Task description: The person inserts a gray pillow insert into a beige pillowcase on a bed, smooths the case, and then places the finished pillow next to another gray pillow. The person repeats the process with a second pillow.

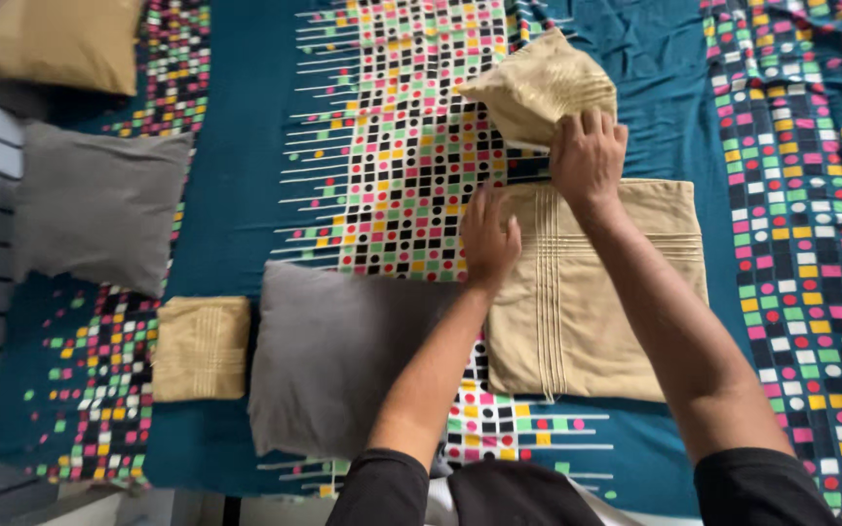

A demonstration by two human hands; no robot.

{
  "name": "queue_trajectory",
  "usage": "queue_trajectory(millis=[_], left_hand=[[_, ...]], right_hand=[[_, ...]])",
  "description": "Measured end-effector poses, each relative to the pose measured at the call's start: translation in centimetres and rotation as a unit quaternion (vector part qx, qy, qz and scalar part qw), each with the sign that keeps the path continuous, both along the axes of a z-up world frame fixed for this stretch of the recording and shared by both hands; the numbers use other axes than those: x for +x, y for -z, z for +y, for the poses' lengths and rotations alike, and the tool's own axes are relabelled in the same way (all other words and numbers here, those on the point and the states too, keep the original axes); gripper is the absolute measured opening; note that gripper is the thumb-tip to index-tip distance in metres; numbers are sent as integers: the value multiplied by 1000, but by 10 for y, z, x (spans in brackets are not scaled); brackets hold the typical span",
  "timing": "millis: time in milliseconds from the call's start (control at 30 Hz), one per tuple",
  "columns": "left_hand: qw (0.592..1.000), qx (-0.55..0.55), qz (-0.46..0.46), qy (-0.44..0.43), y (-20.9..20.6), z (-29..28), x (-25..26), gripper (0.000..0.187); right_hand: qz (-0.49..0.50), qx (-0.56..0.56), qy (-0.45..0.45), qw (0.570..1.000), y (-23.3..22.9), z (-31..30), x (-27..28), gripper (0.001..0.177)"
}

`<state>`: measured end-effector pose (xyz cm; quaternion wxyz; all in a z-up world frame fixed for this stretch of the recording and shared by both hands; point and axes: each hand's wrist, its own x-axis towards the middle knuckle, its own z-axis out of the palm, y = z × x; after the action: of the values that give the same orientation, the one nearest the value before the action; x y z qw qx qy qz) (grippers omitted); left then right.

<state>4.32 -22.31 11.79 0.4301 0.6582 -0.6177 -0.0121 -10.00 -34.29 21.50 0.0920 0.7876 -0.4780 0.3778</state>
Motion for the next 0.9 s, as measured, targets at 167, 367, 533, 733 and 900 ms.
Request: queue_trajectory(millis=[167,367,533,733,900], left_hand=[[1000,-17,2,0,-82,19,4,63],[998,-66,-3,-9,-155,68,8,70],[988,-152,-4,-16,-202,127,11,71],[977,-204,5,-66,-235,198,22,74],[971,-192,13,-141,-234,238,58,80]], right_hand=[[-30,-37,-62,997,-72,59,-1,10],[-78,-29,-134,987,-135,132,-15,8],[-186,-18,-185,965,-172,188,-19,10],[-187,-15,-275,943,-207,247,-10,14],[-203,9,-324,924,-219,280,3,14]])
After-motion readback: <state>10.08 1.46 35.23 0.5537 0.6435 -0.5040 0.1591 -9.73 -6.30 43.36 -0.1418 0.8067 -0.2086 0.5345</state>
